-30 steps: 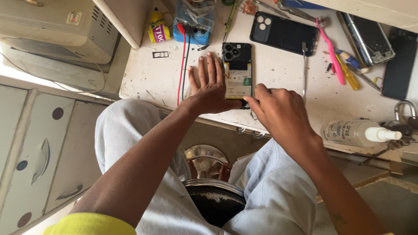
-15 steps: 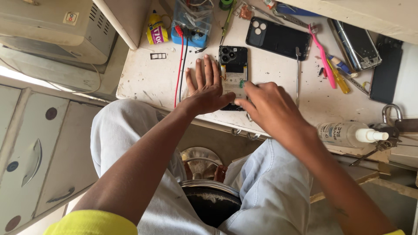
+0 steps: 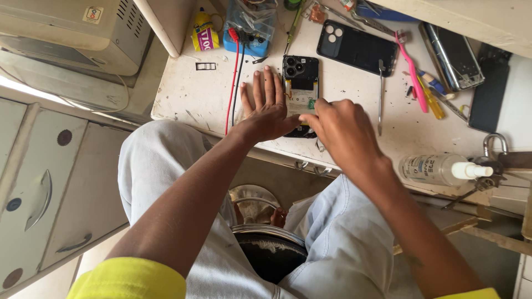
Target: The person sits at a cluttered repair workbench and works on a disassembled smartphone, using a screwdriver and tweezers to unscrew and manipulate internal components while holding the phone steady with the other hand. Near the end, the person picks up the phone's back cover and handles it in their lap.
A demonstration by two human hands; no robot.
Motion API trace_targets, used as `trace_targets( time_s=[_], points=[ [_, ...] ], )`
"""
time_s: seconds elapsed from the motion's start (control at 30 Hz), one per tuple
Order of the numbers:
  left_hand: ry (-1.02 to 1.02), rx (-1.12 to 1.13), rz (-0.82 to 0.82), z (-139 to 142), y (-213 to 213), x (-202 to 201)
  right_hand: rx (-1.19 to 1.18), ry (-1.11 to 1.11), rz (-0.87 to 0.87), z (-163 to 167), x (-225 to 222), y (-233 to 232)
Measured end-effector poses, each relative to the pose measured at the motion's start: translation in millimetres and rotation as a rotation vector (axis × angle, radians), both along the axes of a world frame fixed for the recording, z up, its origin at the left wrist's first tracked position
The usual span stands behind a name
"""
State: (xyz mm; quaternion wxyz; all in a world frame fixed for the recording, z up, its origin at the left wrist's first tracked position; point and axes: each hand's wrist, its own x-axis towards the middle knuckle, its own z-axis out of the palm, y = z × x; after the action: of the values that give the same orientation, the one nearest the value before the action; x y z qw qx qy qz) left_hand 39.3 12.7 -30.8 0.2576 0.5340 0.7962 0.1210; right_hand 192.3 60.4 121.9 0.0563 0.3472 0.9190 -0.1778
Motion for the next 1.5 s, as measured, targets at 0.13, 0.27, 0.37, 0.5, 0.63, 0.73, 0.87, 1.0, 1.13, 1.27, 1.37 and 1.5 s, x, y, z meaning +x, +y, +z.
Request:
trace_targets(
  time_s=[0.13,0.27,0.37,0.5,0.63,0.73,0.87,1.0,1.13,1.27,1.37,1.5],
  points=[
    [-0.018,-0.028,0.005,8,1,2,0.022,0.232,0.329,15,10,12],
    [-0.03,0.011,0.016,6,0,3,-0.086,0.39,0.402,16,14,14],
    [-0.021,0.023,0.023,3,-1,2,0.051,0.065,0.24,9,5,11],
    [0.006,0.039,0.018,1,1,3,0.089,-0.104,0.218,7,0,13],
    [0.0,0.008,0.011,1,1,3,0.014,0.137,0.324,13,12,19],
    [0.002,0.021,0.012,1,1,3,0.055,0.109,0.282,10,14,16],
    [-0.003,-0.007,-0.005,2,-1,1,0.164,-0.202,0.229,3,9,11],
    [-0.003,0.011,0.004,6,1,2,0.17,-0.031,0.353,3,13,15],
    [0.007,-0.008,0.019,6,0,3,0.118,0.28,0.471,0,11,18],
    [0.003,-0.01,0.01,5,-1,1,0.194,-0.11,0.368,-1,0,16],
    [0.006,-0.014,-0.002,7,1,1,0.238,-0.341,0.33,5,1,16],
    [-0.023,-0.04,0.018,10,3,3,0.106,0.007,0.394,8,1,21]
  ],
)
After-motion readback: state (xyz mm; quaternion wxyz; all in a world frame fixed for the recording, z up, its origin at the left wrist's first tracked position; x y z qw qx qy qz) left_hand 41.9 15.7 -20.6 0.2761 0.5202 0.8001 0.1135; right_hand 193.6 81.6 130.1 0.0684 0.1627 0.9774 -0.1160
